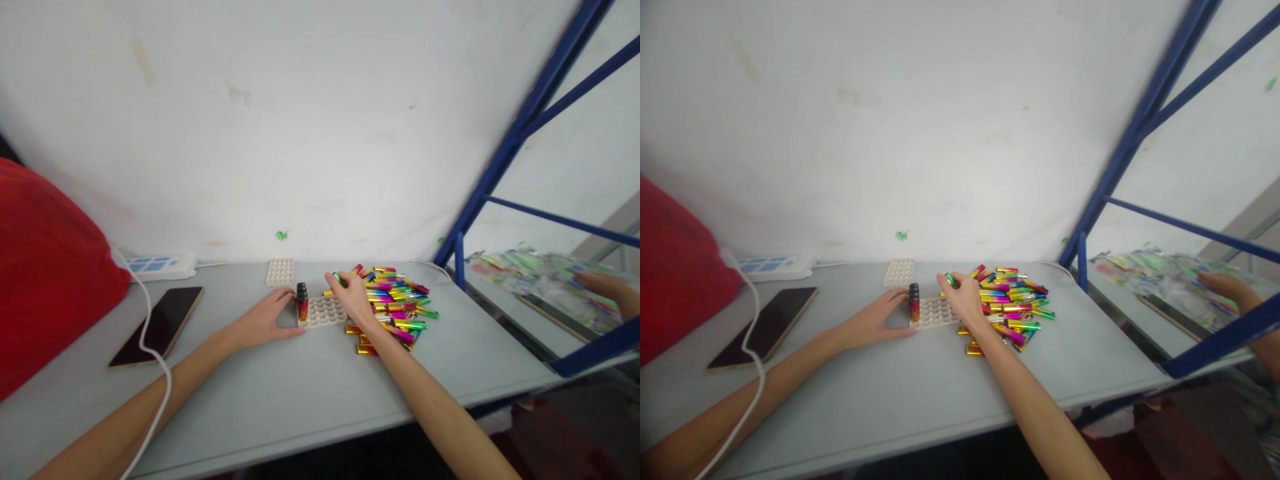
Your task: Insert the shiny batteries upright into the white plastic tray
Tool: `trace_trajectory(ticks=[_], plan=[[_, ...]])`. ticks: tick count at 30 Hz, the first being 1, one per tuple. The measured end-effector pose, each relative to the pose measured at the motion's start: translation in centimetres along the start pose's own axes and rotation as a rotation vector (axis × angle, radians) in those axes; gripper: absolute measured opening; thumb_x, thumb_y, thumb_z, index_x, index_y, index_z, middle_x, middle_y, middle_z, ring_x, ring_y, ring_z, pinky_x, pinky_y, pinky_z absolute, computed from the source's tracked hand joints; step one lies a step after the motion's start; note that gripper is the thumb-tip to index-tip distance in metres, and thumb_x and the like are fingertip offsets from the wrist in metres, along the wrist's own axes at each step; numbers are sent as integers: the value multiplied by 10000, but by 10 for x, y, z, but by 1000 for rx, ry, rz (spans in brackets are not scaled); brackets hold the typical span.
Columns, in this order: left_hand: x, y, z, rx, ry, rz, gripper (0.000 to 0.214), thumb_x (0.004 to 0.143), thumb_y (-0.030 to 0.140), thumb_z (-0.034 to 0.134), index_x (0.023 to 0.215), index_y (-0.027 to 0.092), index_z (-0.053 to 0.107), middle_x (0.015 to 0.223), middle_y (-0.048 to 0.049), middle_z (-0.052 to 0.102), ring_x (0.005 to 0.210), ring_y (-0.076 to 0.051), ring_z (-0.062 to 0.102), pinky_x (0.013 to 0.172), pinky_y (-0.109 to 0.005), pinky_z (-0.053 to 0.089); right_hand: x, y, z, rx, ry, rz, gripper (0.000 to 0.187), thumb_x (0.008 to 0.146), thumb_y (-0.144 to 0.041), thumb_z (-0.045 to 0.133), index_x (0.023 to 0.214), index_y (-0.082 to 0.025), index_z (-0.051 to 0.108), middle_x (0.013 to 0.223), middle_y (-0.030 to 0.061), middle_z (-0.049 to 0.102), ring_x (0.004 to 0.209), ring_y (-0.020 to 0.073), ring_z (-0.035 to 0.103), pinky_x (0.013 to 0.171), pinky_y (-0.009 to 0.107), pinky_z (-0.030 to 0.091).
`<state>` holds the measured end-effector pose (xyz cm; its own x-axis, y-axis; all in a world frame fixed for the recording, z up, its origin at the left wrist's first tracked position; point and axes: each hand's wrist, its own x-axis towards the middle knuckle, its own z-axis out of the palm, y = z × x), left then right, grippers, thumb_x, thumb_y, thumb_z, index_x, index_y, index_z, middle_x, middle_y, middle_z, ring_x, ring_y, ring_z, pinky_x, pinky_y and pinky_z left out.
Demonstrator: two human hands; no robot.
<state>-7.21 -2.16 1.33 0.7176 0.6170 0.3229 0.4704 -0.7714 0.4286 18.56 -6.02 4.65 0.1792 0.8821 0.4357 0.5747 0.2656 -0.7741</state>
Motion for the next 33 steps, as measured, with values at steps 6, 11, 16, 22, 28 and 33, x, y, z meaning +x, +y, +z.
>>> trace_trajectory(ticks=[6,11,16,22,28,33], plan=[[0,1,-1,-8,-10,-2,716,860,685,777,1356,189,635,1469,-194,625,1395,-389,593,1227,-552,468,-2,-4,1,-128,-62,-80,413,919,-471,540,600,-238,419,572,-54,338,598,141,399,631,293,262],[0,1,-1,-28,-4,-5,721,847,674,795,1372,204,639,1480,-183,625,1413,-396,580,1244,-553,450,-3,-7,2,-169,-53,-69,361,936,-373,506,616,-245,399,565,-54,371,583,145,400,630,300,246],[0,2,-1,-37,17,26,662,850,661,795,1321,218,659,1430,-166,655,1370,-386,608,1208,-538,487,-6,-12,5,-127,-34,-72,359,962,-359,495,637,-249,387,564,-62,381,576,142,402,622,293,259],[0,5,-3,-26,-1,9,674,868,669,770,1329,194,642,1424,-176,650,1364,-378,607,1203,-537,484,-9,-16,2,-63,-104,-123,401,1047,-540,470,770,-250,468,634,-54,479,632,159,469,653,285,330],[0,6,-4,-37,-21,-2,720,868,666,786,1391,201,615,1487,-175,609,1416,-376,568,1248,-532,437,-10,-27,-16,-46,-300,-363,393,1086,-538,468,866,-237,595,901,59,653,877,216,603,813,313,457],[-1,6,-3,-49,-12,4,707,867,669,785,1381,214,619,1453,-157,624,1378,-362,591,1224,-523,459,-19,-29,-18,-121,-489,-331,499,1071,-597,537,735,-231,586,694,-1,619,666,169,530,687,279,386]])
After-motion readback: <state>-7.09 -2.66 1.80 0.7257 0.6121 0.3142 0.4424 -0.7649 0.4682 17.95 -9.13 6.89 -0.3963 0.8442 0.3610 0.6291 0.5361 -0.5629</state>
